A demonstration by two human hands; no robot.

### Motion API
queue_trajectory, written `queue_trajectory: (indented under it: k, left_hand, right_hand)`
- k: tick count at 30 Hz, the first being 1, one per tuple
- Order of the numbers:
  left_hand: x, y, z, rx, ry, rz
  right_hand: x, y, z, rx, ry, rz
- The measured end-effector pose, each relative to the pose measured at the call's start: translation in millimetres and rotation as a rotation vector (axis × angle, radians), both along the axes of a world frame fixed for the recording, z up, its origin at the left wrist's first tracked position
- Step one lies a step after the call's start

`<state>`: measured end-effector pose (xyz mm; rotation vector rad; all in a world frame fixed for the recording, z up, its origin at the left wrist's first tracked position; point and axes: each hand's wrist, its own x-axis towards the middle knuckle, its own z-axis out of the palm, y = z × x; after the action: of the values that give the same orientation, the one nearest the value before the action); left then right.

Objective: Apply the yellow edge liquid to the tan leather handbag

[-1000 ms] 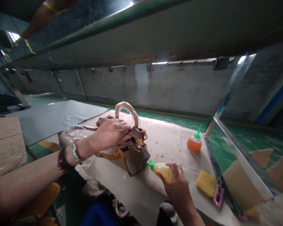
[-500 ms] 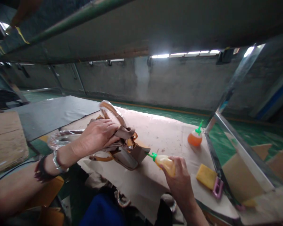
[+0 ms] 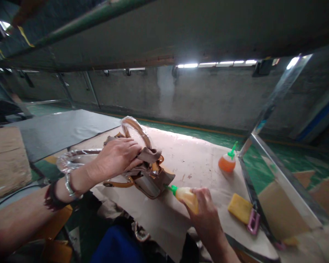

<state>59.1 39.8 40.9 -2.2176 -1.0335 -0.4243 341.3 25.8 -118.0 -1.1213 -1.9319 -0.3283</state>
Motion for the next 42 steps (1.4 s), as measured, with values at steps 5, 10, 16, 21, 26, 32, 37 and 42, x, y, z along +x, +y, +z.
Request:
queue_trajectory:
  k: [5, 10, 16, 21, 26, 32, 37, 42]
  left_hand:
    - [2.4, 2.4, 2.4, 0.027, -0.002, -0.014]
    - [3.8, 4.7, 2.6, 0.0, 0.019, -0.003]
    - [3.1, 6.5, 0.5, -0.002, 0.012, -0.006]
    - [3.6, 8.1, 1.4, -0.005, -0.001, -0.014]
    - [3.7, 7.8, 2.7, -0.04, 0.011, 0.011]
    - [4.7, 9.2, 1.9, -0.055, 0.001, 0.008]
    - [6.3, 10.3, -0.2, -0.088, 0.021, 0.01]
    - [7.4, 10.8, 0.9, -0.029, 0.011, -0.003]
  right_hand:
    - [2.4, -1.7, -3.1, -0.01, -0.036, 0.018]
    - [6.0, -1.0, -9.5, -0.039, -0.046, 0.059]
    - [8.5, -1.4, -16.2, -0.057, -0.036, 0.068]
    - [7.6, -2.4, -14.9, -0.061, -0.032, 0.07]
    - [6.8, -3.7, -9.4, -0.054, -0.063, 0.08]
    - [10.6, 6.3, -4.8, 0.005, -0.074, 0.02]
    - [13.3, 8.6, -2.5, 0.033, -0.082, -0.003]
    - [9.7, 7.8, 0.9, 0.034, -0.067, -0.029]
